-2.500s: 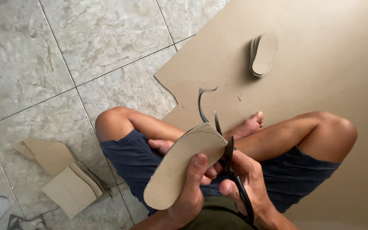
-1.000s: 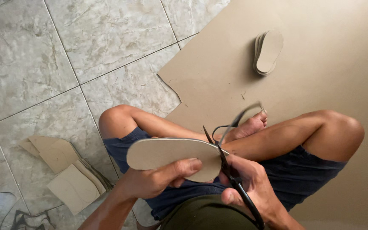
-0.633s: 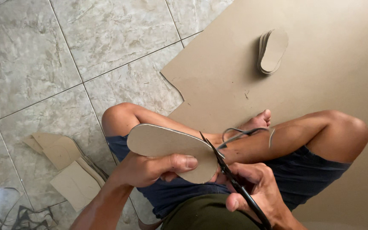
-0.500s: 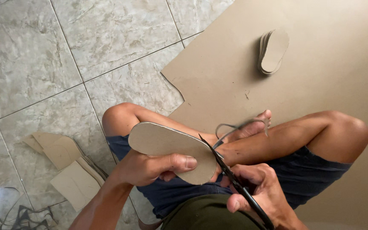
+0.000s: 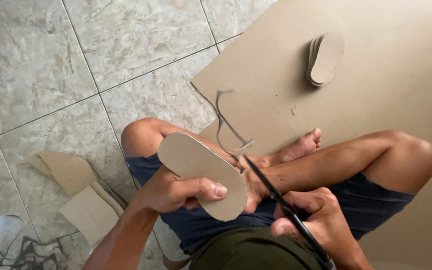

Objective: The person sits on the floor and cuts insole shapes from a large sheet of cardboard-like material, using scissors to trim along pre-drawn outlines. They trim the edges of each cut piece, set finished insoles on a growing stack, and discard scrap pieces aside.

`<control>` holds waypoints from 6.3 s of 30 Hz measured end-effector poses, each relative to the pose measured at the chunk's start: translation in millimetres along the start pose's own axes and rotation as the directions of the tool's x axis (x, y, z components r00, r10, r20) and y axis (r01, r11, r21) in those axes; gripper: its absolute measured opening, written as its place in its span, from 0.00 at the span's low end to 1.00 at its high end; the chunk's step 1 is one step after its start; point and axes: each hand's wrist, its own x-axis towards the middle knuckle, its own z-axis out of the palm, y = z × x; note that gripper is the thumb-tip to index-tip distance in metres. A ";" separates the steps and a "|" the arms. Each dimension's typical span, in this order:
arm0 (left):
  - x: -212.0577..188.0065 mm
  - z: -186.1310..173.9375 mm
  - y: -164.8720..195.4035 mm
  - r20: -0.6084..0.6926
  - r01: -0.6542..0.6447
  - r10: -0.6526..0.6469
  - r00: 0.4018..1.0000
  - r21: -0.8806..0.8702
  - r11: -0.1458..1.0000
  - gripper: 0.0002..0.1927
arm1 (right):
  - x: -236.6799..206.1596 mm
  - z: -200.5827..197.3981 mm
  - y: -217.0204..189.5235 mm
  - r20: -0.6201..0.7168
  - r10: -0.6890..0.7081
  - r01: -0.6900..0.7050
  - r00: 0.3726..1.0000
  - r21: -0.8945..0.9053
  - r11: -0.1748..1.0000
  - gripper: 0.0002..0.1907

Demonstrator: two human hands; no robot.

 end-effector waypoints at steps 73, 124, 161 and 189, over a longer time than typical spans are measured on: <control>25.4 89.8 -103.8 -0.275 -0.338 0.270 0.923 -0.238 0.911 0.09 | -4.2 15.1 91.0 -0.194 -0.045 0.101 0.980 0.291 0.951 0.13; 77.3 46.4 -194.7 -0.299 0.055 -0.010 0.954 0.145 0.988 0.13 | 91.7 -120.2 57.9 -0.670 0.008 -0.159 0.742 -0.165 0.973 0.20; -306.6 -134.9 -216.9 -0.475 0.346 0.575 -0.666 0.486 0.803 0.26 | 119.3 133.5 126.3 -0.058 -0.244 0.211 0.968 -0.335 0.918 0.25; -35.9 -28.3 -131.4 -0.820 -0.609 0.166 0.548 -0.254 0.752 0.12 | 33.2 37.1 74.8 -0.018 0.206 -0.207 0.978 -0.086 0.975 0.20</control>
